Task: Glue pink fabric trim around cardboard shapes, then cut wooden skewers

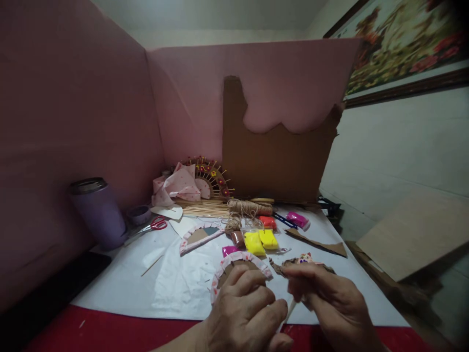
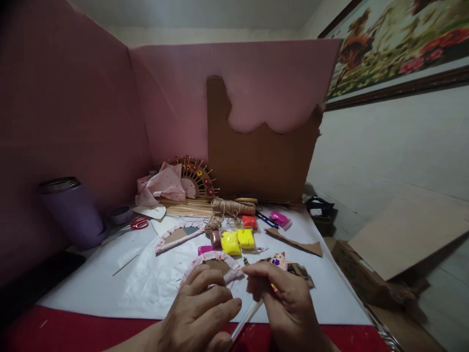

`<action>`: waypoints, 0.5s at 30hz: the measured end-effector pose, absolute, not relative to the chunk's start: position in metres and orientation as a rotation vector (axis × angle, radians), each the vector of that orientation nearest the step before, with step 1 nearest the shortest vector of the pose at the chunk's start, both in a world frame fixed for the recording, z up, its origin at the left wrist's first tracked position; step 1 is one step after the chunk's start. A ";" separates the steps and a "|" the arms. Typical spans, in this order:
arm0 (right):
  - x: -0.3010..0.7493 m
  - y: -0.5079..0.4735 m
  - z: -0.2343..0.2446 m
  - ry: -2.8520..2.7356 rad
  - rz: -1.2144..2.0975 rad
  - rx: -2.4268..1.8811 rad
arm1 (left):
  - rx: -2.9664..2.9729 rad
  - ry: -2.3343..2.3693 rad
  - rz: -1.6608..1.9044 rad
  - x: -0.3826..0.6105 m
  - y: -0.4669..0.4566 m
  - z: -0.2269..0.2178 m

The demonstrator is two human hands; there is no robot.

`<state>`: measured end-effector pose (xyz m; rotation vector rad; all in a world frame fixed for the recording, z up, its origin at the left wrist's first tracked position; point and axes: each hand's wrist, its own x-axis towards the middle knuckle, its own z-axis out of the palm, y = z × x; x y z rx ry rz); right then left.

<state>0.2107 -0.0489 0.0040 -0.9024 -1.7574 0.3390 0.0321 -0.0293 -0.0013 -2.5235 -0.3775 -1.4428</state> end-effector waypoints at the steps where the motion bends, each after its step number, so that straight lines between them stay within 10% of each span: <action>1: 0.211 -0.050 0.003 -1.753 0.339 -0.920 | -2.526 -0.374 -1.452 0.032 -0.029 -0.002; 15: 0.182 -0.038 0.034 -1.678 0.932 -1.024 | -2.639 -0.450 -1.510 0.022 -0.030 0.009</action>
